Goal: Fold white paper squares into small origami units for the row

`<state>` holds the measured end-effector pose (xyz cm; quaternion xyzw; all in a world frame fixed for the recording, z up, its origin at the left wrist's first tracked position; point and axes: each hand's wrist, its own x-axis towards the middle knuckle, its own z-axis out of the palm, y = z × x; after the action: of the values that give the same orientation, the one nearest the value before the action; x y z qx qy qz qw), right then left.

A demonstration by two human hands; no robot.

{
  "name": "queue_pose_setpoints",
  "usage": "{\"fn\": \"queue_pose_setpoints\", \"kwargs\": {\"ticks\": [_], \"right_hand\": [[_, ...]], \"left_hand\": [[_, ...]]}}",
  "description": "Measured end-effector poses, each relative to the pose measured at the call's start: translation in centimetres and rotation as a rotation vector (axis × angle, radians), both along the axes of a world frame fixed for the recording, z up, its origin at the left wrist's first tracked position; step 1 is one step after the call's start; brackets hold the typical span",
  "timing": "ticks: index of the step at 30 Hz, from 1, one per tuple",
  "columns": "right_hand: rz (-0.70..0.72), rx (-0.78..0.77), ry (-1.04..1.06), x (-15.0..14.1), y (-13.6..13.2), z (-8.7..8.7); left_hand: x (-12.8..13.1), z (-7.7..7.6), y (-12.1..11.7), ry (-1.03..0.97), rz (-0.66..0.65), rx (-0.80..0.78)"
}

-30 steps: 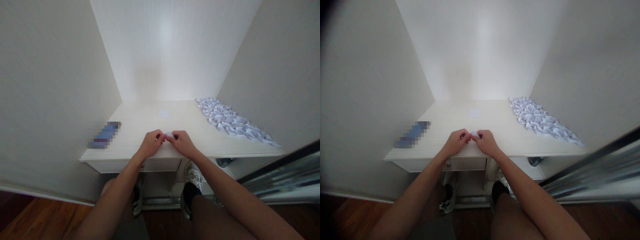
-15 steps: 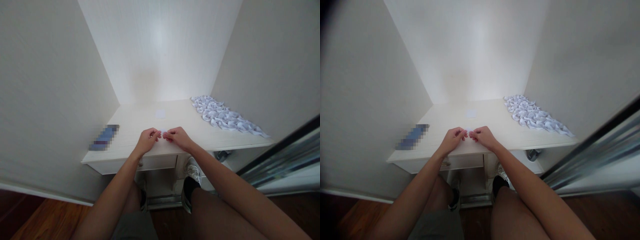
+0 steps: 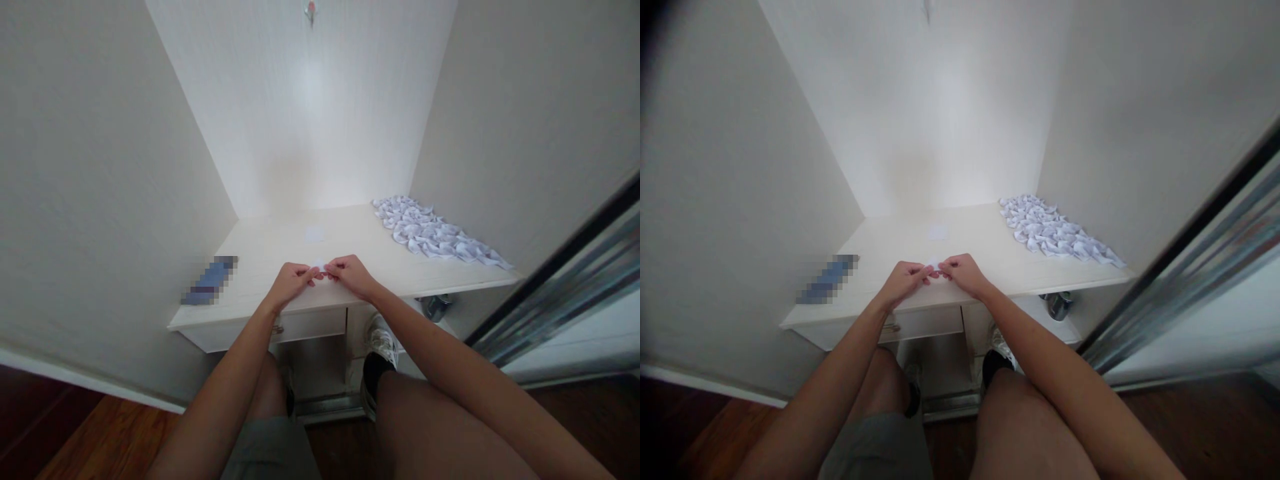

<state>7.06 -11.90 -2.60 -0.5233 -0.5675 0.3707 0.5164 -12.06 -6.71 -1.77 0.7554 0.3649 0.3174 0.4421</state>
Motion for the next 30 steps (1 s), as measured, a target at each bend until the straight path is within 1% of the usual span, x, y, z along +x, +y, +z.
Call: {"fn": "queue_pose_setpoints", "kwargs": {"ticks": [4,8,11,15,19,24,27,30], "right_hand": [[-0.025,-0.013,0.033,-0.1,0.0,-0.1],[-0.051,-0.059,0.106,-0.4,0.0,0.3],[-0.076,-0.112,0.188,-0.7,0.0,0.6],[-0.065,-0.215,0.314,-1.0,0.1,1.2],[-0.053,-0.27,0.471,-0.9,0.3,1.6],[-0.047,-0.296,0.645,0.0,1.1,1.4],[-0.031,-0.306,0.713,0.7,1.8,1.2],[0.002,-0.323,0.735,1.0,2.5,1.3]], "left_hand": [[0.2,-0.1,0.2,-0.015,-0.015,-0.014],[0.4,-0.4,0.2,-0.076,0.018,-0.022],[0.5,-0.4,0.0,-0.153,0.049,-0.039],[0.9,0.0,0.1,-0.277,0.081,-0.069],[2.2,0.6,0.8,-0.352,0.03,-0.091],[4.5,0.8,2.2,-0.416,-0.051,-0.117],[5.5,0.8,2.8,-0.44,-0.085,-0.148],[6.2,0.6,3.5,-0.453,-0.094,-0.172]]}}
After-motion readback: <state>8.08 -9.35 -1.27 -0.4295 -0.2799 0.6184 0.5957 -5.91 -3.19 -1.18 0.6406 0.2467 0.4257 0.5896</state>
